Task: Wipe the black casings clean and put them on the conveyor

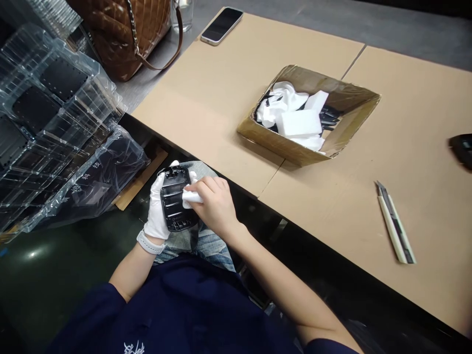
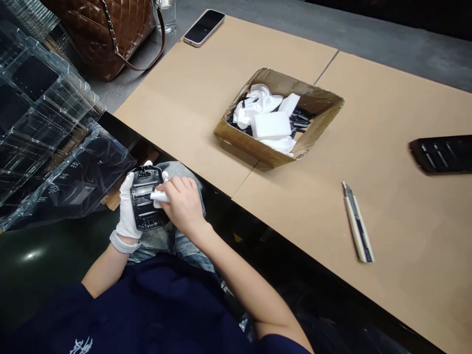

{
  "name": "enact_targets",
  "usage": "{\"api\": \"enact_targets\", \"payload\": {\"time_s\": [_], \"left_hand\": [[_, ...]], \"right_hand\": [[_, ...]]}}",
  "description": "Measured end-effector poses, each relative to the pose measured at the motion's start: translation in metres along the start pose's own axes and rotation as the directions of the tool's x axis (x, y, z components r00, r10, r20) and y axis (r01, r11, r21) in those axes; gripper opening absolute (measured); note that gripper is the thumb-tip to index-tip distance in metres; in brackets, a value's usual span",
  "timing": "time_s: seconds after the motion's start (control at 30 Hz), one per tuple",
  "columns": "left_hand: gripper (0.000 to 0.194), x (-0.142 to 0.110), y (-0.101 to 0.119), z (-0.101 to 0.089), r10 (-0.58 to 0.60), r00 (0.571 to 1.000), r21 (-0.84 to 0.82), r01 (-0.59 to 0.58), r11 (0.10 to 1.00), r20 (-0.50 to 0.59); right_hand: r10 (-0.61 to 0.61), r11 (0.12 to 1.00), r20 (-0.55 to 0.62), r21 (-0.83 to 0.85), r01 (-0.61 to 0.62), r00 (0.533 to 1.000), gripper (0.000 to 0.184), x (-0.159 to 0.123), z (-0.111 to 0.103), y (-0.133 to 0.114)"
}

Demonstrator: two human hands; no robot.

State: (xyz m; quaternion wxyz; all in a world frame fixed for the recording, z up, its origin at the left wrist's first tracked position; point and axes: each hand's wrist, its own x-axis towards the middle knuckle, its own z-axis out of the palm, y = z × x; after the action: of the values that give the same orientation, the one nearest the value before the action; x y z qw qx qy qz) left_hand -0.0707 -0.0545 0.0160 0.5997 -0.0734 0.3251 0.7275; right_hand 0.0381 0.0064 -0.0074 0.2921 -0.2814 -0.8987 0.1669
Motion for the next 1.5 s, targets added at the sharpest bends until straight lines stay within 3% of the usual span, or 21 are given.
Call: {"api": "enact_targets", "payload": {"time_s": [0.2, 0.3, 0.4, 0.53, 0.7, 0.9, 1.07, 1.17, 1.23, 1.33, 1.4, 1.5], "left_hand": [[0.035, 0.001, 0.000, -0.002, -0.033, 0.999, -0.094, 0.030, 0.995, -0.028], [0.039, 0.003, 0.001, -0.006, -0.046, 0.998, -0.144, 0.039, 0.989, -0.048], [0.040, 0.005, 0.002, -0.008, -0.068, 0.993, -0.163, 0.052, 0.985, -0.099], [0.039, 0.004, 0.003, -0.005, -0.064, 0.996, -0.155, 0.053, 0.986, -0.064], [0.040, 0.004, 0.004, -0.008, -0.072, 0.996, -0.105, 0.065, 0.992, -0.056], [0.048, 0.002, 0.005, -0.013, -0.158, 0.987, -0.055, 0.158, 0.986, 0.006], [0.044, -0.006, 0.005, -0.007, -0.160, 0.981, -0.042, 0.165, 0.985, 0.111], [0.047, -0.007, 0.005, -0.005, -0.138, 0.982, -0.044, 0.145, 0.989, 0.131], [0.048, -0.006, 0.006, -0.004, -0.146, 0.981, -0.047, 0.153, 0.987, 0.131], [0.049, -0.006, 0.006, -0.004, -0.148, 0.982, -0.036, 0.153, 0.988, 0.120], [0.048, -0.006, 0.006, -0.004, -0.143, 0.982, -0.031, 0.148, 0.988, 0.126], [0.047, -0.008, 0.006, -0.004, -0.136, 0.982, -0.027, 0.140, 0.990, 0.130]], "right_hand": [[0.112, 0.982, -0.163, 0.169, -0.084, 0.980, 0.011, 0.013, 0.003, -0.005], [0.095, 0.988, -0.067, 0.131, -0.086, 0.993, 0.013, 0.009, 0.004, -0.013], [0.037, 0.998, 0.060, 0.046, -0.040, 0.997, 0.028, 0.001, 0.006, -0.021], [0.043, 0.999, 0.081, -0.009, -0.042, 0.996, 0.035, -0.004, 0.005, -0.024], [0.003, 0.998, 0.077, 0.060, -0.008, 0.997, 0.025, -0.006, -0.002, -0.024], [-0.151, 0.962, 0.163, 0.250, 0.107, 0.975, 0.032, -0.034, -0.004, -0.042], [-0.122, 0.935, 0.022, 0.338, 0.107, 0.992, 0.026, -0.054, -0.008, -0.034], [0.086, 0.891, -0.095, 0.453, -0.034, 0.992, 0.019, -0.059, -0.016, -0.016], [0.373, 0.799, -0.145, 0.552, -0.238, 0.916, 0.018, -0.063, -0.020, -0.005], [0.693, 0.556, -0.112, 0.712, -0.429, 0.713, 0.015, -0.069, -0.018, 0.001], [0.760, 0.404, -0.002, 0.785, -0.470, 0.650, 0.013, -0.073, -0.011, -0.003], [0.766, 0.251, 0.181, 0.800, -0.546, 0.617, 0.019, -0.080, 0.002, -0.017]]}}
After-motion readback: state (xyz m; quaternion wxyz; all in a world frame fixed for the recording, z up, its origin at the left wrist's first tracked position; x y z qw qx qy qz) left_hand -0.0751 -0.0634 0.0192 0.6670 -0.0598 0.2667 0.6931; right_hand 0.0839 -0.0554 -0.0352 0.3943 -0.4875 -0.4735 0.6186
